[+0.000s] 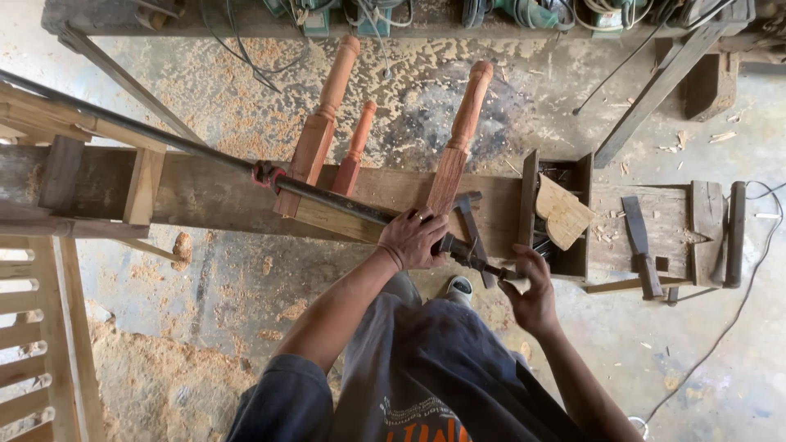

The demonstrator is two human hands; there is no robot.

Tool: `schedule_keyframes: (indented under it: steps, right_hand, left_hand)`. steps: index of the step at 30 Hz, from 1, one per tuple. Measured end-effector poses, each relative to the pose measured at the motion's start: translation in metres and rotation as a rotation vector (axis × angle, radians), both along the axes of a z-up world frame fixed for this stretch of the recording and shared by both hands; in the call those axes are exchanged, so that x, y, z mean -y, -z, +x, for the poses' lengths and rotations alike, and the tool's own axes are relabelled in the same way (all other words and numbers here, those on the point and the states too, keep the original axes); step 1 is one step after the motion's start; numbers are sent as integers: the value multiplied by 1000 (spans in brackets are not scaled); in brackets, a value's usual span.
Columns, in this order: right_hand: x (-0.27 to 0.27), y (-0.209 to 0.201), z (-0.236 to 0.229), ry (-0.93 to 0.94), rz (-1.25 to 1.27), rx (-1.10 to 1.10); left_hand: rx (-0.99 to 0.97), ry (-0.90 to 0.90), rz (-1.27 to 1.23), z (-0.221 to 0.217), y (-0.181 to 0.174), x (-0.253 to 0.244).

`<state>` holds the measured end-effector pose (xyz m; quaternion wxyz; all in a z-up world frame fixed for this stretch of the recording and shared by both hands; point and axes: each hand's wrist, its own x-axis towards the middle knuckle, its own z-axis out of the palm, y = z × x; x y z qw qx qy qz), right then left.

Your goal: The person tightens a long bar clamp across a wooden chair frame with turned spindles, using a hammer to seat the clamp and adjust the frame joints. They reposition the clamp, hammer the wood into alignment, and finally loosen and remove the clamp from the assembled chair frame.

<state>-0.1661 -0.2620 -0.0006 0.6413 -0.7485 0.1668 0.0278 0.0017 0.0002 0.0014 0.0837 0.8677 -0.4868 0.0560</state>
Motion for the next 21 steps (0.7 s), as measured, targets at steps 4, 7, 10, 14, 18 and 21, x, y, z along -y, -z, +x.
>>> schedule_keyframes:
  steps: [4,7,10,14,18,21]
  right_hand:
    - [-8,10,-10,142,-97,92]
    - [-9,13,-6,342,768,-334]
    - [-8,34,-16,290,814,-374]
    - [-20,27,-16,65,168,181]
    - [-25,17,-6,86,-267,351]
    - [-24,17,-5,89,-285,370]
  left_hand:
    - [0,-20,6,-2,-7,1]
    - [-1,-10,-28,3,-5,-1]
    - [-34,-14,-35,-2,-2,-2]
    - [-32,-19,-8,-1,-15,-1]
    - [-101,11,26,1,-36,1]
    - [-114,12,-16,0,-21,-2]
